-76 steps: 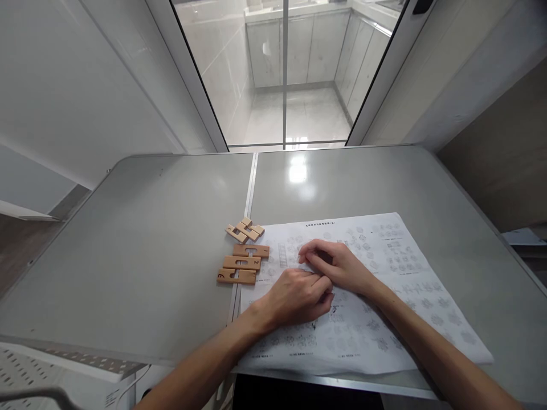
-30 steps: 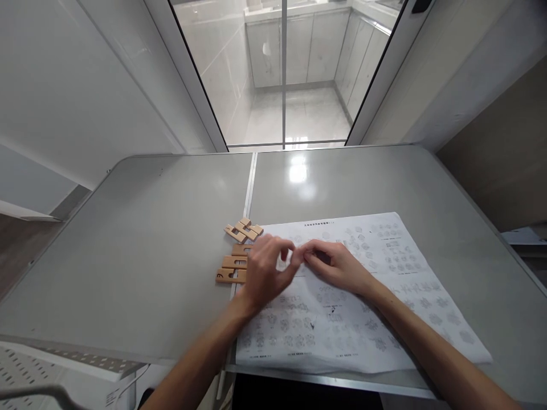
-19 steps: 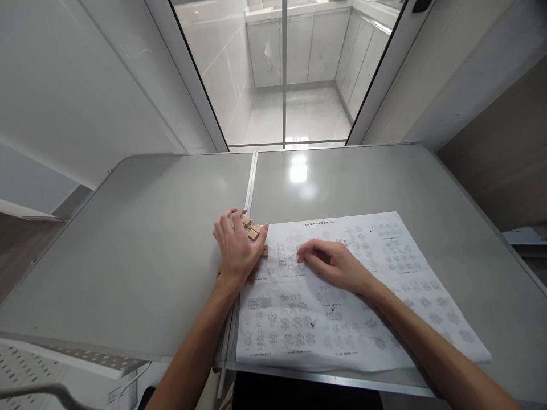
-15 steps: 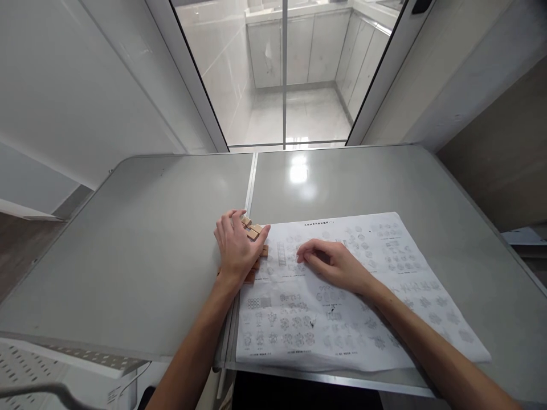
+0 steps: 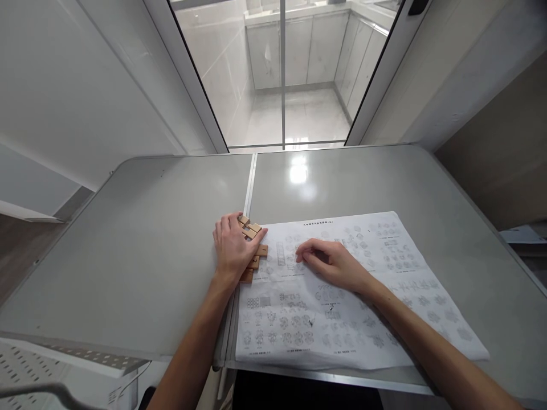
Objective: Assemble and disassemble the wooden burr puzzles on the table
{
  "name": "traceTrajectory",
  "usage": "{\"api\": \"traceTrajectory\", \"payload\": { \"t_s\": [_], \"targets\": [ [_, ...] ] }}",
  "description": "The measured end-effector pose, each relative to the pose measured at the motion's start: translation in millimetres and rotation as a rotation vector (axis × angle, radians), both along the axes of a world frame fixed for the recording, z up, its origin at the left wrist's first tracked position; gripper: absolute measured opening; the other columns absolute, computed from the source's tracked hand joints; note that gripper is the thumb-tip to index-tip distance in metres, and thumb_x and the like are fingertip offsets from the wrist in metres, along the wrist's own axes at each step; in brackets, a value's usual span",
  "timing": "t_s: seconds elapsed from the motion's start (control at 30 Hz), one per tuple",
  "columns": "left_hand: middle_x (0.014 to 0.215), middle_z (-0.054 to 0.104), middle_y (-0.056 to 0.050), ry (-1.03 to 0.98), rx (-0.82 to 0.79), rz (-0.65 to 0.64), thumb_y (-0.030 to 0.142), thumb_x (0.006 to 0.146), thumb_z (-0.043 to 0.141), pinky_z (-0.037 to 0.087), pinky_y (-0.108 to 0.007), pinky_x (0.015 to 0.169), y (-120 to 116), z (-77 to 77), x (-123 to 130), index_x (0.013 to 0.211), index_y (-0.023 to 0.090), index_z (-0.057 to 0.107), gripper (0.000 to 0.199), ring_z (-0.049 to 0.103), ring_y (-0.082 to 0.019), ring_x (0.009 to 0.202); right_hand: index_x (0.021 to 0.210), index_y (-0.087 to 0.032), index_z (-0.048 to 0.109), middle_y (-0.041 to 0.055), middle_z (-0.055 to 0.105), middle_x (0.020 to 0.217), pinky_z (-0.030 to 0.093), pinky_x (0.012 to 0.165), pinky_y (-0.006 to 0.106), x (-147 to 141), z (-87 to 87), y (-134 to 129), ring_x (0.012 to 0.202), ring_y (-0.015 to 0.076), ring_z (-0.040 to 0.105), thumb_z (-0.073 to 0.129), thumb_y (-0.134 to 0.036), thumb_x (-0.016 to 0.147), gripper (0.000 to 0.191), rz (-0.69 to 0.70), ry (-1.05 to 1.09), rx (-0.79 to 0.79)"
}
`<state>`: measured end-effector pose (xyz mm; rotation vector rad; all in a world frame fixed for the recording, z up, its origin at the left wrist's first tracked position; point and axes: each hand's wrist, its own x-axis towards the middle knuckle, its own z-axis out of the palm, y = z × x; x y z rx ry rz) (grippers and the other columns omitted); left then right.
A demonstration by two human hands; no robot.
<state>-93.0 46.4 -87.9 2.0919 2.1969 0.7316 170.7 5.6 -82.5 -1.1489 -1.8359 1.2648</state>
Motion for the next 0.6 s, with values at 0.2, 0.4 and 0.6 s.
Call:
{"api": "traceTrajectory", "payload": {
  "t_s": [0.2,0.4,0.6],
  "targets": [
    [0.128,0.069,-0.013,0.014,-0.032,-0.019,0.055,0.089,0.081,0.05,-0.052,0.105,0.5,3.1,-0.8,0.13,0.019,0.06,0.058,0.063,-0.036,0.121,0.102,-0.026,0.073,0.0029,0.082,0.094,0.045,0.059,0.031,-0.3,-1.1,0.2,0.071,0.0175,0.066,0.056,-0.026,0.104,0.018,0.0,0.01,0.001],
    [0.128,0.071,-0.013,0.004,-0.037,-0.027,0.052,0.089,0.082,0.051,-0.051,0.105,1.1,5.5,-2.9,0.13,0.019,0.062,0.056,0.064,-0.036,0.121,0.104,-0.026,0.074,0.0039,0.082,0.095,0.046,0.058,0.03,0.6,-2.1,-0.7,0.071,0.0183,0.066,0.056,-0.029,0.106,0.018,0.002,0.013,-0.008],
    [0.128,0.072,-0.012,-0.038,-0.045,-0.043,0.048,0.087,0.085,0.051,-0.05,0.108,3.0,7.8,-6.4,0.132,0.021,0.064,0.056,0.064,-0.035,0.122,0.103,-0.026,0.073,0.0041,0.082,0.095,0.045,0.058,0.03,0.5,-0.7,-0.7,0.068,0.0173,0.064,0.055,-0.03,0.106,0.019,0.003,0.009,-0.007]
  ]
}}
